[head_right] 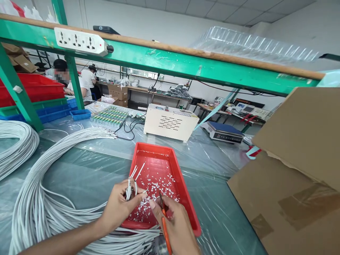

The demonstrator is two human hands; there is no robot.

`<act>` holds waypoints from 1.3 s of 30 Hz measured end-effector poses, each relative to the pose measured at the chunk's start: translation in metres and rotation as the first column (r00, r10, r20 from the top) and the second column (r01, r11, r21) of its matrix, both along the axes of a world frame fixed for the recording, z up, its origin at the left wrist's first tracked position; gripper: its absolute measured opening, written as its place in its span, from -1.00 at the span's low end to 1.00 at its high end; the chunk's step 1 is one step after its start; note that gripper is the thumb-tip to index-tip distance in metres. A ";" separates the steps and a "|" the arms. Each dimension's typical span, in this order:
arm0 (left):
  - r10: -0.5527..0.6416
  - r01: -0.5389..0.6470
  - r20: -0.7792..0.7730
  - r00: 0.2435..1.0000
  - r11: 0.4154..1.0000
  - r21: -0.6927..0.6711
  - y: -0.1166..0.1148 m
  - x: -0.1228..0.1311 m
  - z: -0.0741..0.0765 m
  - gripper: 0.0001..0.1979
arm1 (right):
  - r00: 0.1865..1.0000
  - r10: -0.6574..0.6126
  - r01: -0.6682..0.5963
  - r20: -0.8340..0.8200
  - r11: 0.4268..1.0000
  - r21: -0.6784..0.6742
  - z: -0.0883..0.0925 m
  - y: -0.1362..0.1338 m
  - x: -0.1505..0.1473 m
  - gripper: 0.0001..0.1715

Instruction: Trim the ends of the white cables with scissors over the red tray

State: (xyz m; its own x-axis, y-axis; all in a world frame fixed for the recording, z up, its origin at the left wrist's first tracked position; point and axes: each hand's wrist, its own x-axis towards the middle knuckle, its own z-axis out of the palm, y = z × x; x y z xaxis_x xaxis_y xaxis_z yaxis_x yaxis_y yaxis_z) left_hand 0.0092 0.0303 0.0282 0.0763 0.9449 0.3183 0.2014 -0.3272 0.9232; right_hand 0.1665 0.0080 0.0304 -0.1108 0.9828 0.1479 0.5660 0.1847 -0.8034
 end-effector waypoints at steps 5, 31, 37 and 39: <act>0.027 -0.022 -0.071 0.997 0.997 0.071 -0.003 0.002 0.000 -0.86 | 0.846 -0.112 0.060 -0.521 0.992 -0.115 -0.005 0.005 -0.015 -0.76; 0.077 -0.033 -0.180 0.981 0.971 0.237 -0.006 0.002 -0.012 -0.73 | 0.679 -0.251 0.177 -0.690 0.968 -0.177 -0.011 0.010 -0.030 -0.81; -0.005 0.024 -0.137 0.991 0.990 0.138 -0.005 0.002 -0.007 -0.85 | 0.673 -0.269 0.188 -0.689 0.963 -0.193 -0.013 0.012 -0.029 -0.80; -0.029 0.041 -0.116 0.993 0.994 0.101 -0.005 0.001 -0.005 -0.86 | 0.675 -0.268 0.185 -0.687 0.964 -0.194 -0.014 0.013 -0.029 -0.81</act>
